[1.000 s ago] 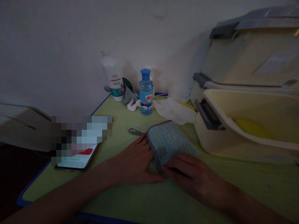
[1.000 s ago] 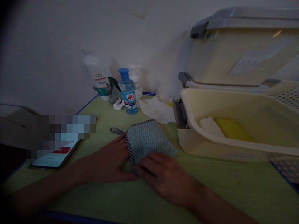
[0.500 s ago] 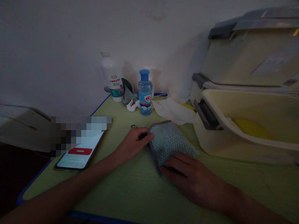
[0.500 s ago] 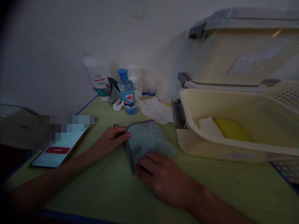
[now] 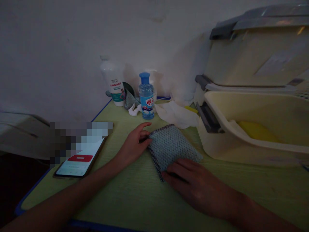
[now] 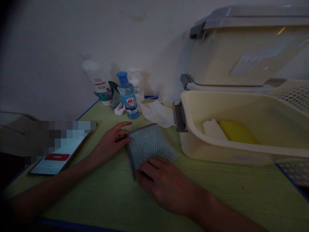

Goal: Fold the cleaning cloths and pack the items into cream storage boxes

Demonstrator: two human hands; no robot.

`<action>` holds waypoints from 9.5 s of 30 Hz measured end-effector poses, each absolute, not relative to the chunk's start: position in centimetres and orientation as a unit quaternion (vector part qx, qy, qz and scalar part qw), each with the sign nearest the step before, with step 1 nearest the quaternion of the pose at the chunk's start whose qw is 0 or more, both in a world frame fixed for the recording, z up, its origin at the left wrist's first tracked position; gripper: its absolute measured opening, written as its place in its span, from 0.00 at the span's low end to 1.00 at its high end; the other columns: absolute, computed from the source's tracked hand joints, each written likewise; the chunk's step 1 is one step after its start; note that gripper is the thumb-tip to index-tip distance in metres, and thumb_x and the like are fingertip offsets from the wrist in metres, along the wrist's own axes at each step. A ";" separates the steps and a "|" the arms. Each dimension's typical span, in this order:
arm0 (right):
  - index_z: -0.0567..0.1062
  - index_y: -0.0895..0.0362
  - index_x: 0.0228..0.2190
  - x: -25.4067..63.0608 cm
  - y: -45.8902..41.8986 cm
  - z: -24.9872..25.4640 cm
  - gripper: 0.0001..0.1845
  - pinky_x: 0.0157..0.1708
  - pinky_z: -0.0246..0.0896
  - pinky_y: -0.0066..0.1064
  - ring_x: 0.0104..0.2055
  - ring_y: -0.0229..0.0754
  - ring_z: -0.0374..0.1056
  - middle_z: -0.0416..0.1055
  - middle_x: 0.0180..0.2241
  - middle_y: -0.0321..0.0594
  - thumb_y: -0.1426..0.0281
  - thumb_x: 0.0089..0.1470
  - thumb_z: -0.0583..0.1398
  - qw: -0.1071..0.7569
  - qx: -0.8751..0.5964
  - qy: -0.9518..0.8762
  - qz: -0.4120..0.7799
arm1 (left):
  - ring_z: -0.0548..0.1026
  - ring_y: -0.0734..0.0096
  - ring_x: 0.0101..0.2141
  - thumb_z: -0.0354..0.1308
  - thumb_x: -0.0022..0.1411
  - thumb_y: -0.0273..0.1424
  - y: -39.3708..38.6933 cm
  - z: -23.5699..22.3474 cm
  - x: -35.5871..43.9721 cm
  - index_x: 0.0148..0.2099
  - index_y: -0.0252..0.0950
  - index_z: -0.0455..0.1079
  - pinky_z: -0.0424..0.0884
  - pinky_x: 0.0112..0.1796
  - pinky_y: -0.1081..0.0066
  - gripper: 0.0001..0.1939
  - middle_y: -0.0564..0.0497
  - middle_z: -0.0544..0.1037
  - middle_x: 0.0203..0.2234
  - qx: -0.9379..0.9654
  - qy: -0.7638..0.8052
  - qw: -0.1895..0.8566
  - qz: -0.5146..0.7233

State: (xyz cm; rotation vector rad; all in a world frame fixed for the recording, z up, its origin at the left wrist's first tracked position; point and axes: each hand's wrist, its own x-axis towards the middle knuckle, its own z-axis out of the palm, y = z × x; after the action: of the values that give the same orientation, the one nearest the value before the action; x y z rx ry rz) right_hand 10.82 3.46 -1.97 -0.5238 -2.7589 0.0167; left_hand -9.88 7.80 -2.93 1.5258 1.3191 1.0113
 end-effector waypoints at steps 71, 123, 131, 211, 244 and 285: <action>0.70 0.60 0.28 12.7 4.8 -0.6 0.08 0.28 0.53 0.30 0.28 0.39 0.65 0.68 0.29 0.40 0.83 0.48 0.54 0.072 -0.411 -0.903 0.103 | 0.37 0.49 0.63 0.50 0.52 0.57 5.6 -2.3 -9.5 0.65 0.44 0.45 0.40 0.58 0.47 0.43 0.42 0.36 0.64 0.920 0.365 0.137 0.033; 0.50 0.72 0.59 11.4 5.7 -1.9 0.43 0.58 0.45 0.51 0.64 0.56 0.40 0.44 0.61 0.62 0.52 0.55 0.51 0.053 -0.378 -0.917 0.117 | 0.43 0.51 0.62 0.41 0.64 0.45 4.1 -2.8 -8.2 0.65 0.31 0.41 0.42 0.58 0.45 0.34 0.39 0.47 0.63 0.923 0.379 0.045 0.043; 0.52 0.72 0.59 11.5 5.8 -2.1 0.42 0.58 0.46 0.51 0.63 0.56 0.42 0.45 0.61 0.62 0.51 0.55 0.50 0.050 -0.365 -0.925 0.090 | 0.43 0.52 0.63 0.41 0.64 0.47 4.2 -3.1 -8.3 0.65 0.29 0.42 0.41 0.58 0.47 0.36 0.39 0.47 0.63 0.922 0.378 0.055 0.056; 0.70 0.59 0.32 10.7 3.9 -1.4 0.11 0.31 0.62 0.27 0.32 0.37 0.65 0.68 0.32 0.40 0.83 0.51 0.53 0.141 -0.278 -0.938 0.153 | 0.73 0.75 0.32 0.58 0.50 0.17 5.9 0.1 -11.7 0.40 0.34 0.73 0.68 0.35 0.77 0.14 0.52 0.76 0.31 0.868 0.270 0.404 0.099; 0.70 0.59 0.30 10.5 3.8 -1.6 0.05 0.30 0.62 0.26 0.32 0.37 0.64 0.66 0.32 0.40 0.78 0.53 0.55 0.167 -0.266 -0.936 0.158 | 0.72 0.73 0.35 0.58 0.58 0.26 5.4 -1.1 -10.8 0.36 0.35 0.74 0.66 0.38 0.76 0.05 0.51 0.73 0.32 0.893 0.270 0.332 0.142; 0.62 0.58 0.40 11.1 3.6 -1.2 0.23 0.35 0.64 0.35 0.38 0.44 0.67 0.69 0.36 0.42 0.72 0.41 0.63 0.221 -0.419 -0.846 0.246 | 0.76 0.72 0.30 0.56 0.57 0.23 5.2 -2.3 -9.1 0.33 0.34 0.68 0.72 0.34 0.72 0.02 0.49 0.78 0.27 0.863 0.259 0.082 0.425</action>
State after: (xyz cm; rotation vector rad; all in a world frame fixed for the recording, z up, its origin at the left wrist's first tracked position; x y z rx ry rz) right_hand 11.12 3.59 -1.18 -1.1576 -2.3368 0.6808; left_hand -9.07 5.16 -2.32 2.5799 0.7740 1.2710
